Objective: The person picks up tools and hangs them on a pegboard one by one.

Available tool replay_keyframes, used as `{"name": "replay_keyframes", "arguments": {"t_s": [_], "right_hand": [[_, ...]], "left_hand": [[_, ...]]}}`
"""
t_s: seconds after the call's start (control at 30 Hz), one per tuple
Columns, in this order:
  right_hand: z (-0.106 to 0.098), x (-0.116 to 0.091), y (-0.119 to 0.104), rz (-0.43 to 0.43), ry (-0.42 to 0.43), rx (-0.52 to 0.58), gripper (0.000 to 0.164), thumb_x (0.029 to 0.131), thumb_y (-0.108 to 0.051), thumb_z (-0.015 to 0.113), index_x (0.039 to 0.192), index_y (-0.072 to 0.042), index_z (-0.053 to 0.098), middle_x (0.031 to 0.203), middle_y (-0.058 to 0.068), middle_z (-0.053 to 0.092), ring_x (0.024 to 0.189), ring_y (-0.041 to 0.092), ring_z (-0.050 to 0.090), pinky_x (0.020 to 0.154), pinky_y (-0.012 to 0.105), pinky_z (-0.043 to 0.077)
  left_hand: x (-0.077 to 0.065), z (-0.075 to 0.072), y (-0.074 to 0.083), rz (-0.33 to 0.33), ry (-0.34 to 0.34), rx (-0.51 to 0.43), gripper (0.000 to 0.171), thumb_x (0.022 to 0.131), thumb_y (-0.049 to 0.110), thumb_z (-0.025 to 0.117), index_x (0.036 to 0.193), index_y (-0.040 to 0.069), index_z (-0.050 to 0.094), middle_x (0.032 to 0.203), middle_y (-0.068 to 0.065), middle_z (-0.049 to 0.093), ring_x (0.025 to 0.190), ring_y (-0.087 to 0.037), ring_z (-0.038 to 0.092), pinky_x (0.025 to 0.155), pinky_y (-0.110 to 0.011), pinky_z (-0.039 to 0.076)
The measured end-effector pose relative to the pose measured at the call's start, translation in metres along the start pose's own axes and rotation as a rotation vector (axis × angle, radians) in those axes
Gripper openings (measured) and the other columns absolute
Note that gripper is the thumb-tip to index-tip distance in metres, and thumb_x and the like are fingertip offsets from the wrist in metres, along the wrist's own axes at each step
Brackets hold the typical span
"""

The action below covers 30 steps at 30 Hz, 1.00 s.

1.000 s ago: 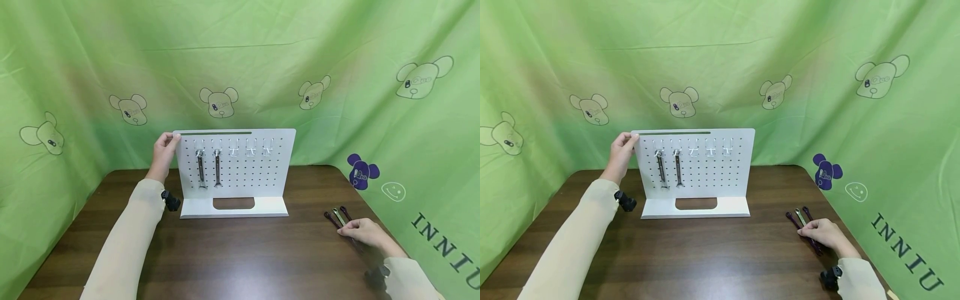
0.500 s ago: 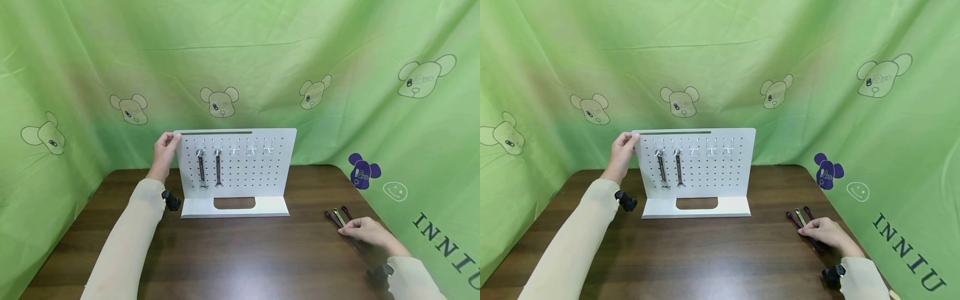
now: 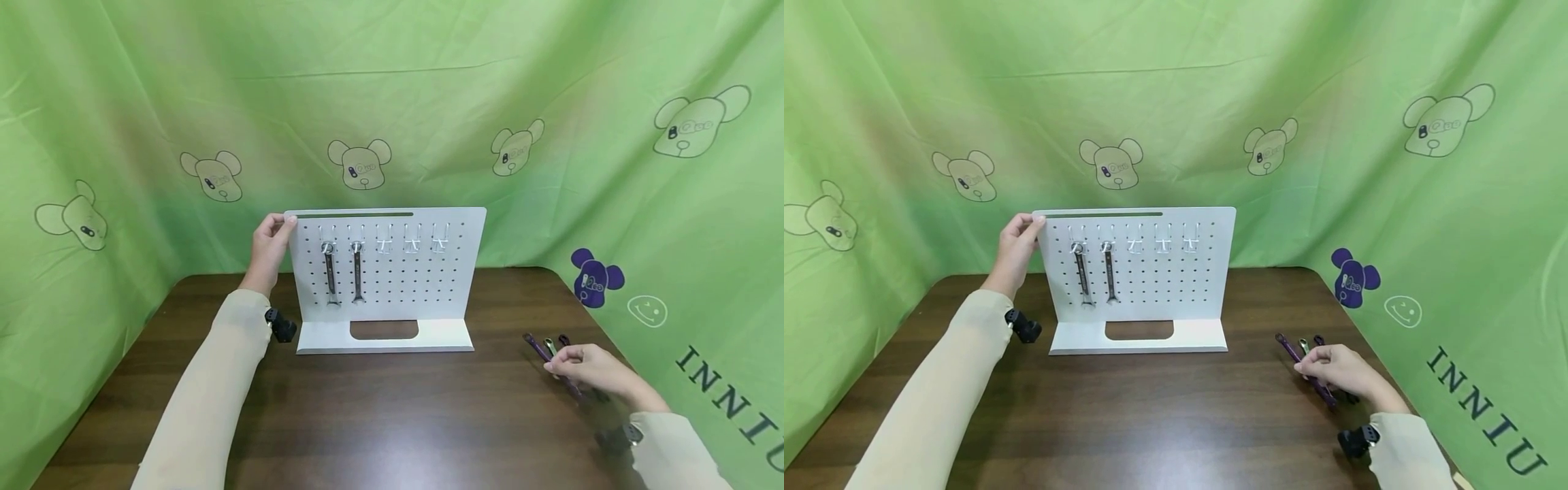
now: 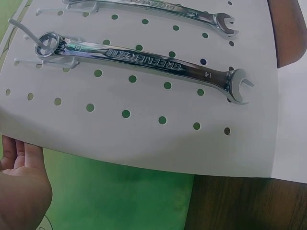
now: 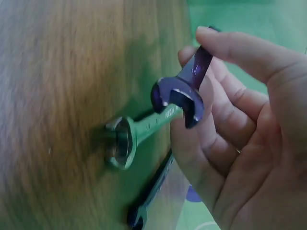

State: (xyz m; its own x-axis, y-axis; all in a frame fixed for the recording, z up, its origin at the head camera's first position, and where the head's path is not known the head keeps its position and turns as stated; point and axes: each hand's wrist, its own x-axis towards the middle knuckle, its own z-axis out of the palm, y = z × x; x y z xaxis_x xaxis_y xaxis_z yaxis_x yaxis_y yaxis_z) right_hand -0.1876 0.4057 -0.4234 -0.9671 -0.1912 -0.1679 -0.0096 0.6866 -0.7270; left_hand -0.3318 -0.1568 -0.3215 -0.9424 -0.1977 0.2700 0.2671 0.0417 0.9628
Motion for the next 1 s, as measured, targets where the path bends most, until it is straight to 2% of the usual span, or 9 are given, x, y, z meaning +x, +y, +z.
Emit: {"name": "replay_keyframes", "arguments": {"t_s": [0.27, 0.47, 0.6, 0.77, 0.87, 1.0], "right_hand": [[0.009, 0.010, -0.011, -0.077, -0.057, 0.093, 0.022, 0.098, -0.019, 0.066, 0.096, 0.003, 0.063, 0.071, -0.001, 0.060, 0.064, 0.012, 0.057, 0.059, 0.032, 0.054], [0.022, 0.019, -0.023, -0.115, -0.096, 0.156, 0.021, 0.097, -0.018, 0.067, 0.100, 0.002, 0.064, 0.076, 0.001, 0.063, 0.064, 0.012, 0.057, 0.058, 0.032, 0.053], [0.030, 0.027, -0.031, -0.115, -0.075, 0.153, 0.022, 0.095, -0.020, 0.070, 0.101, 0.000, 0.066, 0.077, 0.001, 0.063, 0.067, 0.012, 0.057, 0.060, 0.033, 0.054], [0.037, 0.038, -0.043, -0.145, -0.060, 0.121, 0.023, 0.095, -0.020, 0.071, 0.102, 0.001, 0.066, 0.082, 0.014, 0.066, 0.069, 0.013, 0.060, 0.063, 0.036, 0.057], [0.041, 0.045, -0.048, -0.164, -0.057, 0.119, 0.023, 0.095, -0.021, 0.071, 0.102, 0.001, 0.066, 0.085, 0.020, 0.066, 0.069, 0.014, 0.061, 0.064, 0.037, 0.057], [0.048, 0.054, -0.058, -0.187, -0.060, 0.151, 0.023, 0.095, -0.020, 0.071, 0.104, 0.001, 0.066, 0.087, 0.022, 0.067, 0.070, 0.015, 0.061, 0.065, 0.039, 0.057]], "left_hand": [[-0.001, 0.000, 0.001, 0.002, -0.005, 0.002, 0.019, 0.102, 0.031, 0.060, 0.103, 0.012, 0.057, 0.099, 0.003, 0.055, 0.087, -0.011, 0.047, 0.084, -0.030, 0.041], [0.000, 0.000, 0.000, 0.008, -0.010, -0.005, 0.019, 0.102, 0.031, 0.060, 0.103, 0.012, 0.056, 0.100, 0.003, 0.055, 0.087, -0.011, 0.048, 0.083, -0.028, 0.041], [0.001, 0.000, -0.001, 0.003, -0.003, -0.008, 0.016, 0.102, 0.029, 0.061, 0.101, 0.014, 0.057, 0.099, 0.004, 0.056, 0.087, -0.011, 0.049, 0.082, -0.027, 0.041], [0.001, 0.001, -0.001, -0.001, 0.004, -0.004, 0.014, 0.102, 0.028, 0.061, 0.100, 0.015, 0.057, 0.101, 0.004, 0.056, 0.090, -0.012, 0.051, 0.083, -0.028, 0.042], [0.001, 0.001, 0.000, 0.001, 0.003, -0.009, 0.017, 0.102, 0.028, 0.061, 0.103, 0.012, 0.057, 0.101, 0.003, 0.057, 0.091, -0.012, 0.051, 0.083, -0.028, 0.042], [0.001, 0.000, 0.000, 0.004, 0.007, -0.010, 0.019, 0.102, 0.028, 0.061, 0.103, 0.010, 0.058, 0.101, 0.003, 0.057, 0.091, -0.011, 0.051, 0.084, -0.028, 0.042]]}}
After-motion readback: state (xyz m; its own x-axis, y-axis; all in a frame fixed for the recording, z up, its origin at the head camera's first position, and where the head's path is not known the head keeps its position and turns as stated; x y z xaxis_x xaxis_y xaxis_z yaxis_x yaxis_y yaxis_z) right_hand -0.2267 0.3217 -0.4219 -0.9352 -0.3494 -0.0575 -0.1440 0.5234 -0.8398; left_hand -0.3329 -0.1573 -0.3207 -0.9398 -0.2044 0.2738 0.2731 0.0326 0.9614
